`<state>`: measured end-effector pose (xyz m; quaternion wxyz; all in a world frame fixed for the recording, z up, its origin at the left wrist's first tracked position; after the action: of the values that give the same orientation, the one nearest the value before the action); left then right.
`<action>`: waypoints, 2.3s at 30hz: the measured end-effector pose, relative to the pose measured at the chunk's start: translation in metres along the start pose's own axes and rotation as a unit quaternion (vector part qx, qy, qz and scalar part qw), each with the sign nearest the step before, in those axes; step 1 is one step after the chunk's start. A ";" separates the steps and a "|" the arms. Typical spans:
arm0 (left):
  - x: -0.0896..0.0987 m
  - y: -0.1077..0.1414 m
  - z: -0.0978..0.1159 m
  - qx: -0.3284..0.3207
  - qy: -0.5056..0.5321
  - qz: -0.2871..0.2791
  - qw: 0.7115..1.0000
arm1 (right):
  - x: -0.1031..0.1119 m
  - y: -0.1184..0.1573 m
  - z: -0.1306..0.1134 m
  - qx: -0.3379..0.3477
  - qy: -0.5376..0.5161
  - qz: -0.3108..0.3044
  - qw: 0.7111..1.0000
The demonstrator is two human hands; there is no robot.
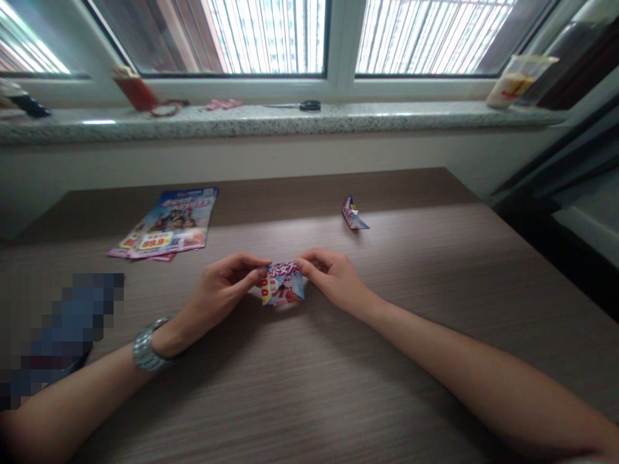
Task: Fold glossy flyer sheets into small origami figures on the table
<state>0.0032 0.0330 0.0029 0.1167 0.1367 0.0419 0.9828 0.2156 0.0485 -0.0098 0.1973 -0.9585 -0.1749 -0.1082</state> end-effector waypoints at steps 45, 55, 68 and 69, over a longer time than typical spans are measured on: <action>-0.006 0.012 0.013 -0.246 -0.321 0.047 0.914 | 0.013 -0.005 0.016 -0.034 -0.079 0.074 0.994; -0.004 0.016 0.022 -0.274 -0.318 0.040 0.907 | 0.013 -0.005 0.012 -0.031 -0.075 0.064 0.995; 0.012 0.014 0.019 -0.209 -0.296 0.142 0.921 | 0.009 -0.002 0.011 -0.010 -0.075 0.036 0.996; 0.013 0.012 0.018 -0.198 -0.281 0.140 0.929 | 0.008 -0.002 0.010 -0.006 -0.064 0.029 0.998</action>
<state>-0.0068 0.0253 0.0246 0.0099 0.3862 -0.2077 0.8987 0.2238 0.0569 -0.0162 0.1827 -0.9694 -0.1585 -0.0420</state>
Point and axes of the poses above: each hand's wrist, its own y-axis away from the middle knuckle, its own x-axis out of the back of the hand, z = x × y, the point moved 5 cm from there along -y, towards the middle knuckle, and after that the axes turned 15 degrees about x, right-handed, at the moved point
